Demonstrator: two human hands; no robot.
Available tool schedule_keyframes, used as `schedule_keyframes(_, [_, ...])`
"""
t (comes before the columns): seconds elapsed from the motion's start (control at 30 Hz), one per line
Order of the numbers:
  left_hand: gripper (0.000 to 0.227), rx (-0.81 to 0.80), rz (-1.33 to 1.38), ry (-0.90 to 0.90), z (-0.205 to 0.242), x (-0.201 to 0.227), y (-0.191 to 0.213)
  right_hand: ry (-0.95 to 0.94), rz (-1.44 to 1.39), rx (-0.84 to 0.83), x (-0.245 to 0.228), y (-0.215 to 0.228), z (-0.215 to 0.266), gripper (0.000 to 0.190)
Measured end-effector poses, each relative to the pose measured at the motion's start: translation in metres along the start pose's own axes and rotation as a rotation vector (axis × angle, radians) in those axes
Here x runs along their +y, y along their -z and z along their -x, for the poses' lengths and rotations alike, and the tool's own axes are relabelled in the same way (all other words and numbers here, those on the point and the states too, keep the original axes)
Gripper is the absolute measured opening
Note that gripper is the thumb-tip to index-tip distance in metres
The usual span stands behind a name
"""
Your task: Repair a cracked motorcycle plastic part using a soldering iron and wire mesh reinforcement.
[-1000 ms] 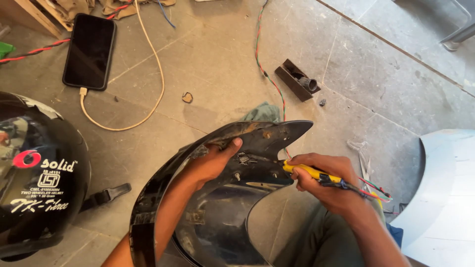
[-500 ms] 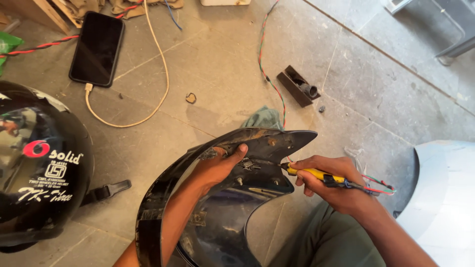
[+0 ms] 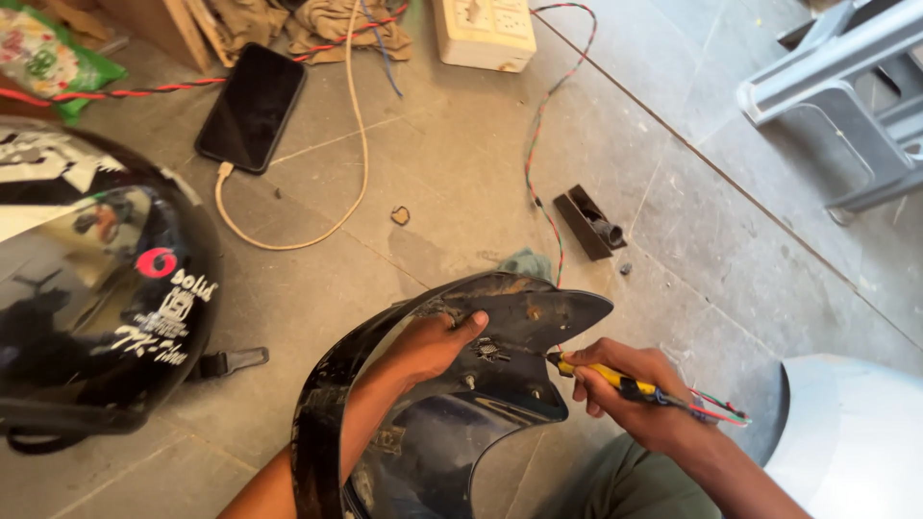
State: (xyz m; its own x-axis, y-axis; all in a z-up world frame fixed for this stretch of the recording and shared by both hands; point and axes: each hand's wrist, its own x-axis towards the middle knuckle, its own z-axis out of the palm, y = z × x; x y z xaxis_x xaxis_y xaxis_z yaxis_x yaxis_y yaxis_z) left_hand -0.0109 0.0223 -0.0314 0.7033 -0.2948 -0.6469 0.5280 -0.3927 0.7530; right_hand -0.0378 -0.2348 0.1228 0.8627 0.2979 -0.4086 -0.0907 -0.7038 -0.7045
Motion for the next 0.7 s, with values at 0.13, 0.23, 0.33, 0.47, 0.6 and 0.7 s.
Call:
schedule_keyframes(0.13, [0.083, 0.08, 0.014, -0.07, 0.003, -0.004, 0.001, -0.019, 0.015, -0.065, -0.005, 0.0, -0.001, 0.021])
schedule_keyframes(0.23, [0.082, 0.102, -0.015, -0.149, 0.006, -0.006, 0.005, -0.023, -0.001, -0.085, -0.002, -0.002, -0.003, 0.022])
schedule_keyframes(0.33, [0.084, 0.132, -0.113, -0.234, 0.008, -0.008, 0.007, -0.011, -0.012, -0.062, 0.002, -0.003, -0.004, 0.022])
schedule_keyframes(0.47, [0.085, 0.107, -0.146, -0.236, 0.004, -0.01, 0.008, 0.076, -0.028, -0.033, 0.008, -0.003, -0.007, 0.02])
schedule_keyframes(0.6, [0.087, 0.093, -0.144, -0.273, -0.005, -0.016, 0.006, 0.085, 0.018, -0.008, 0.012, -0.004, -0.008, 0.018])
schedule_keyframes(0.7, [0.087, 0.035, -0.144, -0.219, -0.006, -0.012, 0.009, 0.074, 0.045, -0.011, 0.01, -0.002, -0.009, 0.018])
